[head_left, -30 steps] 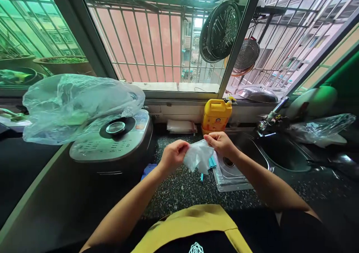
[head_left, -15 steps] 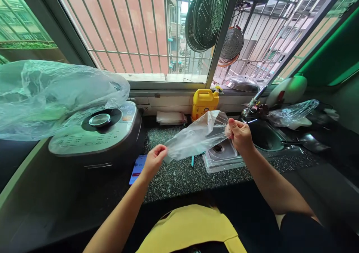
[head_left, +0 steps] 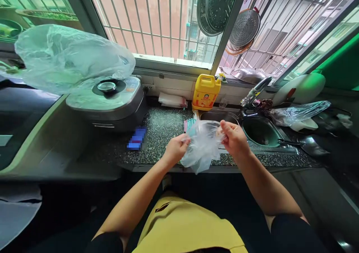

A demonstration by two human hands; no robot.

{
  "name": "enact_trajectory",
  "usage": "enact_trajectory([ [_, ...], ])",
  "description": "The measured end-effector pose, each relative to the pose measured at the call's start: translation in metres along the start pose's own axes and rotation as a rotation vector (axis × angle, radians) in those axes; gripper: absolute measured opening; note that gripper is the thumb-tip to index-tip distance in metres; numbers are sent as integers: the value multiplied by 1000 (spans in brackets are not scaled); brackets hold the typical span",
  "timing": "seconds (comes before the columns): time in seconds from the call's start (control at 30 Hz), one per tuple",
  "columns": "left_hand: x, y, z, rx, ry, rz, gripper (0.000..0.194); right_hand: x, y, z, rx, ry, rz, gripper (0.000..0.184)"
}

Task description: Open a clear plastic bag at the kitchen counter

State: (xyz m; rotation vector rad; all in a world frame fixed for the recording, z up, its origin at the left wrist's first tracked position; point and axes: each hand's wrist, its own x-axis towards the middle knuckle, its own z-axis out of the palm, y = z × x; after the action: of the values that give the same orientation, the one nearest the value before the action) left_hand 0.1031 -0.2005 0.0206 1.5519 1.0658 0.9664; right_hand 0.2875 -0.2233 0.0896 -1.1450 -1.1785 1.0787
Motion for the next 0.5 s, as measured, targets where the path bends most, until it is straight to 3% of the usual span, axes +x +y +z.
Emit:
enact_trajectory([
  [0.1,-7,-9,-8,-476,-17,-252,24,-2,-5,-15,74,-22,-12,46],
  [0.17,-14,-6,-14,-775,-26,-345,29,-10,3,-18,50,-29,-69,52],
  [0.23,-20,0,-17,-981,-8,-386,33,-26,23,-12,-37,42,-192,69],
  [0.33,-24,5,-20,-1154,71,-429,36,-57,66,6,-320,144,-350,78],
  [0.37,-24,4,-22,-1183,88,-444,38,-66,80,11,-427,151,-334,72],
  [0.43,-20,-2,-32,-1200,105,-490,39,-74,100,18,-556,142,-265,35],
  [0.5,-13,-13,-48,-1174,125,-565,39,-68,106,17,-604,108,-185,29],
])
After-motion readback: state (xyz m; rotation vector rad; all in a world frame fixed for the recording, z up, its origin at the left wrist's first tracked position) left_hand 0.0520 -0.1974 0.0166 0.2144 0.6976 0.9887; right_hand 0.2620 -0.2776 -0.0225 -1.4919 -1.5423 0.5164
